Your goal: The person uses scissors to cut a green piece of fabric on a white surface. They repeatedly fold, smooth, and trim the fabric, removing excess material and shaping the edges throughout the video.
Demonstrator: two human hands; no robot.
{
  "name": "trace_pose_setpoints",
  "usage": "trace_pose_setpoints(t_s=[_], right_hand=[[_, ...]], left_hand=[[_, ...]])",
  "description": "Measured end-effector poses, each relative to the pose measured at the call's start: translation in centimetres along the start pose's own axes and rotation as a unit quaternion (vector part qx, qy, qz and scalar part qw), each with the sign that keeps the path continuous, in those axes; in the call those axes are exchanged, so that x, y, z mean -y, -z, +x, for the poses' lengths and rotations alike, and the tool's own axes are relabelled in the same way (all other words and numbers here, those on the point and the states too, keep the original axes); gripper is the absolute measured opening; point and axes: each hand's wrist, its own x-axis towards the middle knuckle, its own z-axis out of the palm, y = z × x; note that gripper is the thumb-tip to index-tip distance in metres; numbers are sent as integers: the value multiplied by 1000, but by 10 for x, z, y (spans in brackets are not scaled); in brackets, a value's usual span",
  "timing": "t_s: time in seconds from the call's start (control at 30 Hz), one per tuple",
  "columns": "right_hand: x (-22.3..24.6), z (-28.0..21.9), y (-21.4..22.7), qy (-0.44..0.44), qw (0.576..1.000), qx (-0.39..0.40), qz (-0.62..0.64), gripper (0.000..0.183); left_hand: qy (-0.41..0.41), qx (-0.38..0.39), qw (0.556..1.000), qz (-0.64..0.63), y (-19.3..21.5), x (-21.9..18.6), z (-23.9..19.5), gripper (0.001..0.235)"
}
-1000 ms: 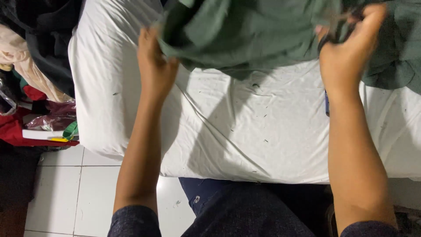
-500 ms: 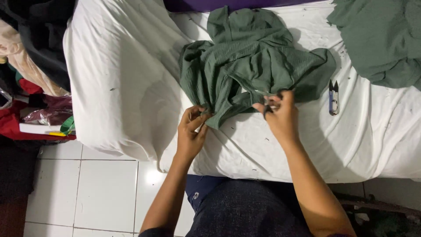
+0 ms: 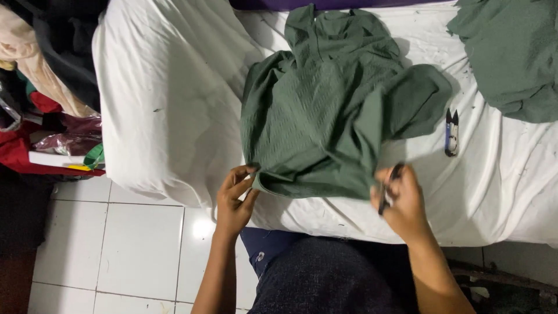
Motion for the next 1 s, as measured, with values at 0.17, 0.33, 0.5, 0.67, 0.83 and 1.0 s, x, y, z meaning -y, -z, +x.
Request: trace_pose_setpoints(t_s=[0.17, 0.33, 0.5, 0.67, 0.83, 1.0], right_hand=[[-27, -37, 18, -101, 979, 166, -55, 45], [-27, -39, 8, -82, 995, 33, 43, 70], [-20, -25, -9, 20, 992, 67, 109, 96], [-25, -16, -24, 47, 994, 59, 81, 91], [-64, -10, -33, 7, 988, 10, 152, 76], [-61, -13, -30, 21, 975, -17, 219, 46]], left_hand=[[3, 126, 982, 137, 8, 13, -11, 32], [-36, 27, 986, 160, -9, -14, 14, 38], [-82, 44, 992, 85, -54, -26, 40, 32], [-143, 27, 984, 105, -104, -16, 87, 21], [-181, 18, 952, 247, -147, 24, 123, 19], [-188, -35, 933, 304, -162, 50, 121, 11]])
